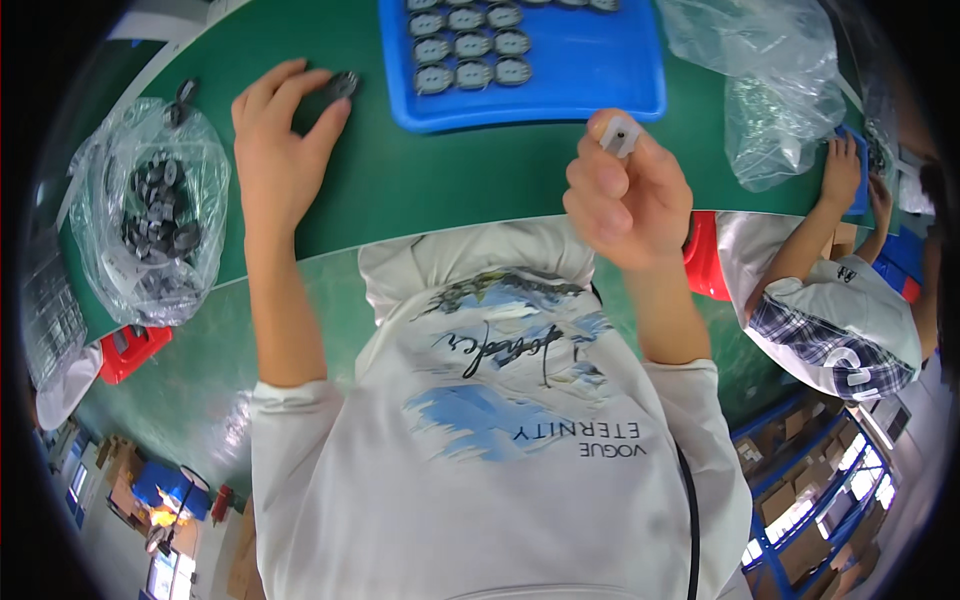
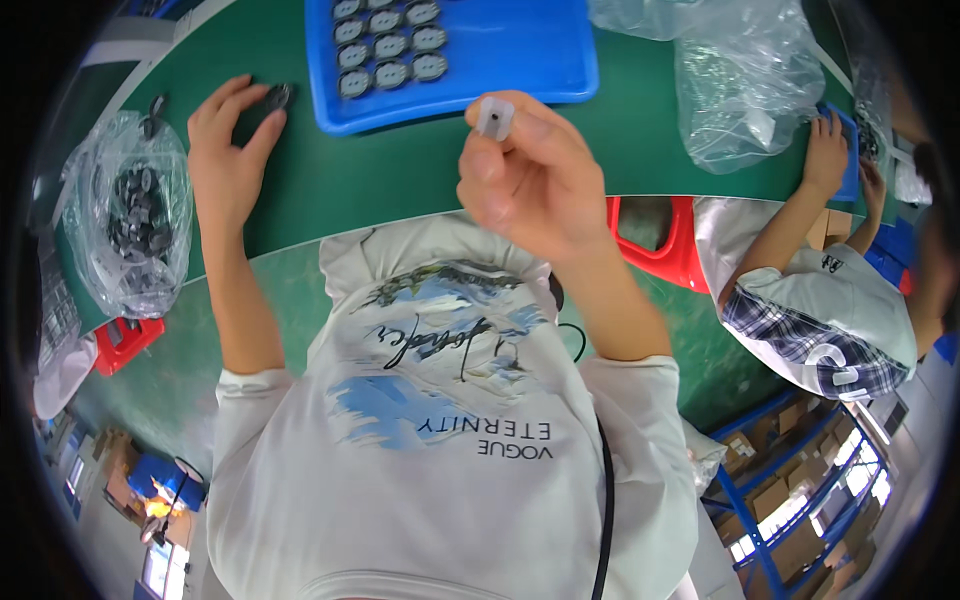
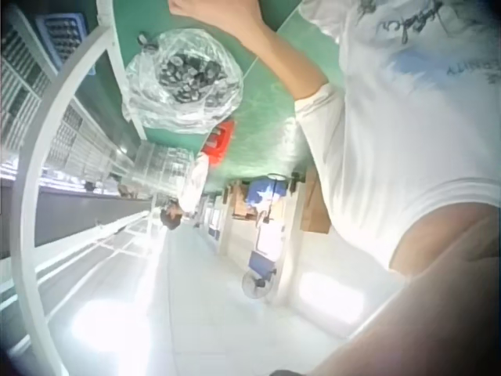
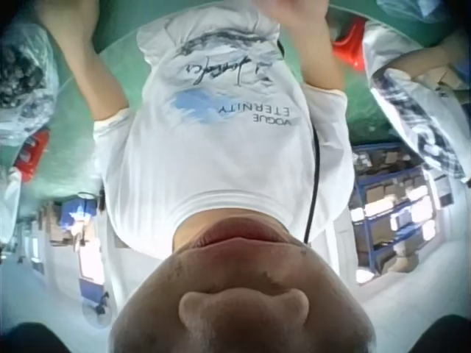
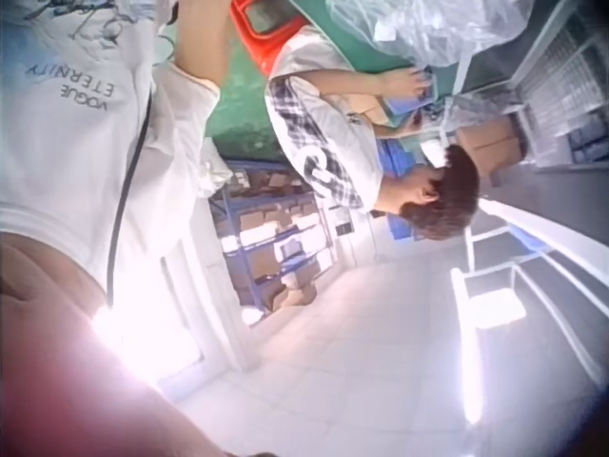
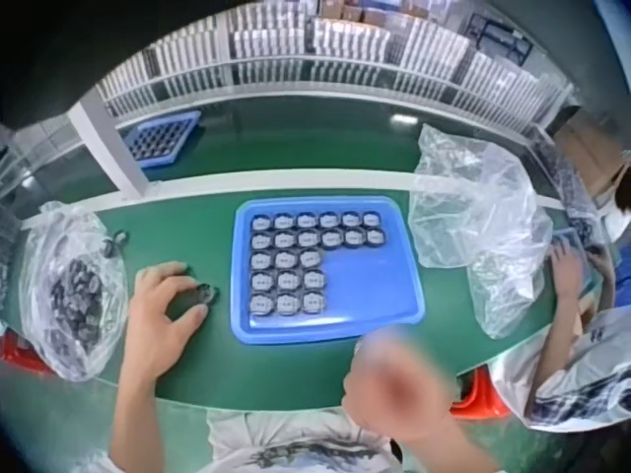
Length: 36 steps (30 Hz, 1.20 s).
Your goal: Assembling and sorting small grey components into a blue tray at a manual assembly station.
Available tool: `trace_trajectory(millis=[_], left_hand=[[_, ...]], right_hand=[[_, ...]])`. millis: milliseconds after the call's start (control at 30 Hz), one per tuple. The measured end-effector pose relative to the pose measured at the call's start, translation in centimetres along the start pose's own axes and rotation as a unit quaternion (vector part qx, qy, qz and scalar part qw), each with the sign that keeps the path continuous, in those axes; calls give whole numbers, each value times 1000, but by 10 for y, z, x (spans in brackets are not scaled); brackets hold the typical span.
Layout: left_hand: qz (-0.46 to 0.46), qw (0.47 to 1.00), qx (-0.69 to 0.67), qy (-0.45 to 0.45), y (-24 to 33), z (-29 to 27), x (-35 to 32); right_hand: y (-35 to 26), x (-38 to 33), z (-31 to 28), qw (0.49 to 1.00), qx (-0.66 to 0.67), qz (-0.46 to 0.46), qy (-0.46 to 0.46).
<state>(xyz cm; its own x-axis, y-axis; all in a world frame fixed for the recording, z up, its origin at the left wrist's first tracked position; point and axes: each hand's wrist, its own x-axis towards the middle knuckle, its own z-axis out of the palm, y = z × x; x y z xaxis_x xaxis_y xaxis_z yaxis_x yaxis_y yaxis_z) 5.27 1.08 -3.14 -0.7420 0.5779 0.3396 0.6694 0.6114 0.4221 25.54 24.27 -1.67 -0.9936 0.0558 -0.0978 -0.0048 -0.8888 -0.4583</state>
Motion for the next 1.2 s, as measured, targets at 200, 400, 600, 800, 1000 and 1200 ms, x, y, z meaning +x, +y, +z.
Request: trace_trajectory(millis=[200, 400, 600, 800, 1000, 1200], left_hand=[[-97, 991, -81, -51, 22, -19, -1], [-102, 971, -213, 20, 45, -41, 26], [12, 947, -316, -55, 107, -56, 56], [151, 887, -418, -127, 157, -28, 59], [229, 889, -381, -111, 153, -13, 52], [213, 923, -321, -19, 131, -8, 31]], right_hand=[[-2, 8, -4, 970, 178, 38, -160], [-16, 11, 7, 988, 115, -1, -105], [-30, 14, 21, 994, -56, -66, -59], [-37, 12, 21, 994, -28, -67, -78], [-34, 15, 15, 990, -19, -33, -135], [-29, 25, 20, 988, -152, 39, -4]])
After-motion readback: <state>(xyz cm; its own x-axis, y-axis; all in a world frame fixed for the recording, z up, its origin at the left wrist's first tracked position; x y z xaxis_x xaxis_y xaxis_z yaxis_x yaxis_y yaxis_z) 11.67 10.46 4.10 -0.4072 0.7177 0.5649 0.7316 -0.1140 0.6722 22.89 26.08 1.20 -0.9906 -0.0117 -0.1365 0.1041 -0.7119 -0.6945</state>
